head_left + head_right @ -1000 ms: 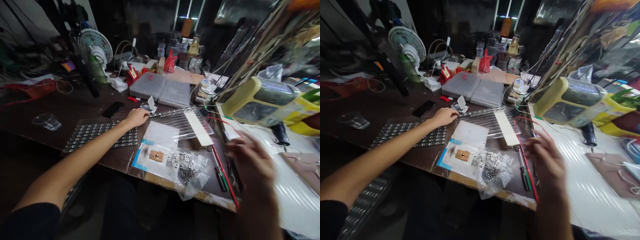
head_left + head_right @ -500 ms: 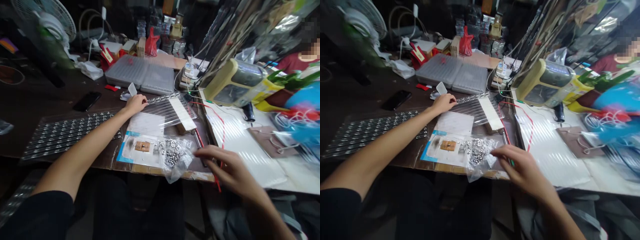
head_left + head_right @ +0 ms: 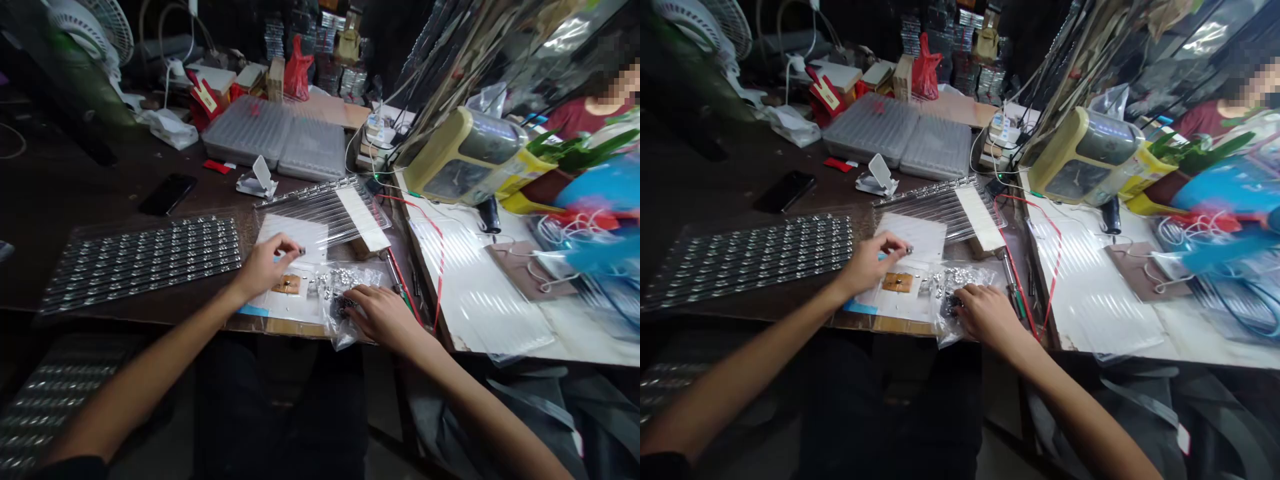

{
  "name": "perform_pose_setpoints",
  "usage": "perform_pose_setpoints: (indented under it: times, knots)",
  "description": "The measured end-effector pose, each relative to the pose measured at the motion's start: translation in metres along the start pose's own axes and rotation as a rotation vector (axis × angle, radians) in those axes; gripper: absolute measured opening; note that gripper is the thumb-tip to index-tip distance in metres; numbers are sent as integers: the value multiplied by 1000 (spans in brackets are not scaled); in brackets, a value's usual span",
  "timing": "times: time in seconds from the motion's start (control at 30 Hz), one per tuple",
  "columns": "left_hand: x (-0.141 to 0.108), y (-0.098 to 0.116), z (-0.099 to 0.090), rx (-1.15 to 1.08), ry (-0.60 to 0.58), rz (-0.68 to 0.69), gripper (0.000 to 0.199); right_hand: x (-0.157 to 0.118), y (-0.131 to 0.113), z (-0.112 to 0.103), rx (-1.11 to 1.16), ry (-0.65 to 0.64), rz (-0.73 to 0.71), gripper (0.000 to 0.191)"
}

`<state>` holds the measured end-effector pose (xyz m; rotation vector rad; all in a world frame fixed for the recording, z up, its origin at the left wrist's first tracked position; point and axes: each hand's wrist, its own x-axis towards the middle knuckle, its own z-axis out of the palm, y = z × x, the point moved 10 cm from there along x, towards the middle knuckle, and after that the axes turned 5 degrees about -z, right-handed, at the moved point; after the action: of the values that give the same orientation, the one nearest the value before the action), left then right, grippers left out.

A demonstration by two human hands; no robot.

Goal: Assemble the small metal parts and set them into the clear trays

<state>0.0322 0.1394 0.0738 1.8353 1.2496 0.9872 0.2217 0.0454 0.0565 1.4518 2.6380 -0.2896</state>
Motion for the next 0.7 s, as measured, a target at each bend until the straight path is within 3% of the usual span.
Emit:
perform_pose_setpoints:
  times: [0.1, 0.17, 0.23, 0.4, 0.57, 0.7]
  knots:
    - [-43, -16, 1, -61, 64, -99, 12, 9, -5, 9, -88, 7, 29, 22]
    - [-58, -25, -3, -75, 129, -119, 10, 13, -7, 16, -122, 16, 32, 19]
    - [-62, -27, -6, -66, 163, -94, 9, 16, -6, 22, -131, 29, 39, 21]
    - [-61, -29, -1, -12, 112, -54, 9, 16, 2, 22, 17, 92, 41, 19]
    - [-66, -31, -2, 31, 115, -37, 3, 14, 4, -9, 314, 290, -40, 23]
    - [-66, -31, -1, 99, 107, -35, 3, 35, -5, -41, 484, 410, -120, 22]
